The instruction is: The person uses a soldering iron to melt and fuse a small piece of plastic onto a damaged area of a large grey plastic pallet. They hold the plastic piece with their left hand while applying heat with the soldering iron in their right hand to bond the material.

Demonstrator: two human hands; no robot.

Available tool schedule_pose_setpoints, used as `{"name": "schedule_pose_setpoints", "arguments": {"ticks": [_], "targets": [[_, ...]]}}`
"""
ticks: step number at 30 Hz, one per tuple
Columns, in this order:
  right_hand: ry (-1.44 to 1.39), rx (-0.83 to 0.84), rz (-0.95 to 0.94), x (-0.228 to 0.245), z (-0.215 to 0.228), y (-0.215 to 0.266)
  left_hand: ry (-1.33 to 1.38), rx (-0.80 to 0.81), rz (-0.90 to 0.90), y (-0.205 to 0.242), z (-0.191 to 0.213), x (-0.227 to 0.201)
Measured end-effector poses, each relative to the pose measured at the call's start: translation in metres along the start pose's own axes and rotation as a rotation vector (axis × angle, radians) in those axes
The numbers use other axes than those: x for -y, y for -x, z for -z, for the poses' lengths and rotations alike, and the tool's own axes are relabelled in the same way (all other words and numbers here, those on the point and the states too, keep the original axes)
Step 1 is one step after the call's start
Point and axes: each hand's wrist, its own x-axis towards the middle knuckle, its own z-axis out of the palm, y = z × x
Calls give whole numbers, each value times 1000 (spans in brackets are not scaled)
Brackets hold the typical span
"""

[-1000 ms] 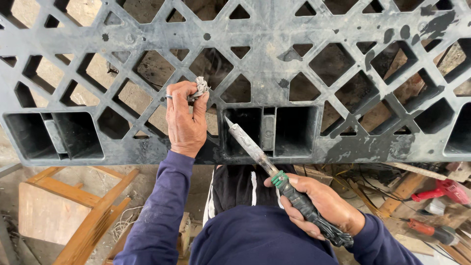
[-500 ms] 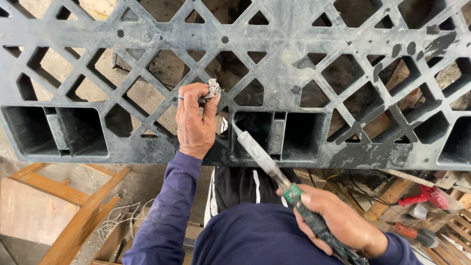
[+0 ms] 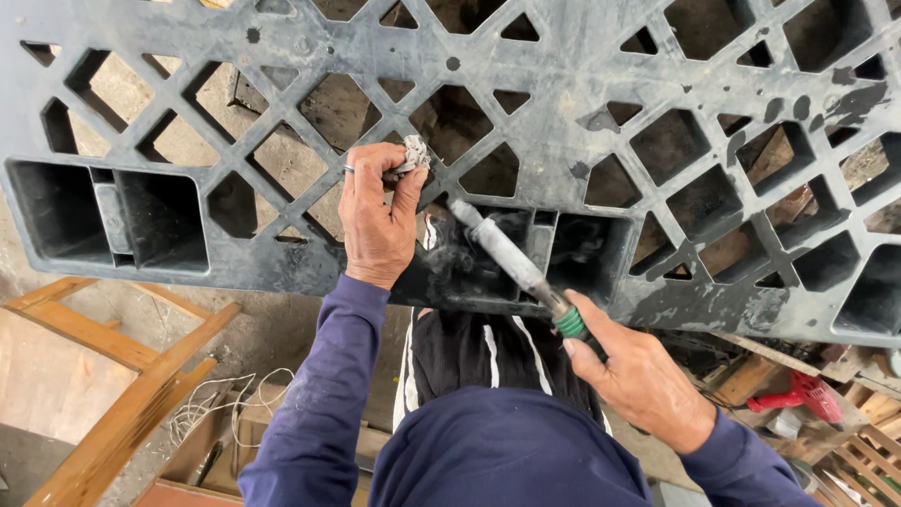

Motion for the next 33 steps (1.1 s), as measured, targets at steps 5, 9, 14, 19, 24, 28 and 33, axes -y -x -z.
{"name": "schedule_pose_setpoints", "arguments": {"ticks": [5, 9, 14, 19, 24, 28, 33], "targets": [[61, 4, 48, 1, 4, -2, 26, -35, -5, -2, 0, -2], [94, 32, 102, -1, 5, 1, 28, -68, -57, 0, 2, -1], [11, 19, -80, -12, 11, 5, -85, 22, -126, 14, 7, -16], [-121, -131, -180, -27, 25, 13, -481, 410, -210, 29, 4, -49], [-373, -177, -105, -46, 21, 21, -763, 352, -204, 29, -28, -57], [-556, -18, -193, -49, 23, 33, -898, 425, -116, 42, -34, -73], [-690, 261, -381, -42, 35, 40, -786, 548, 54, 49, 11, -87]]}}
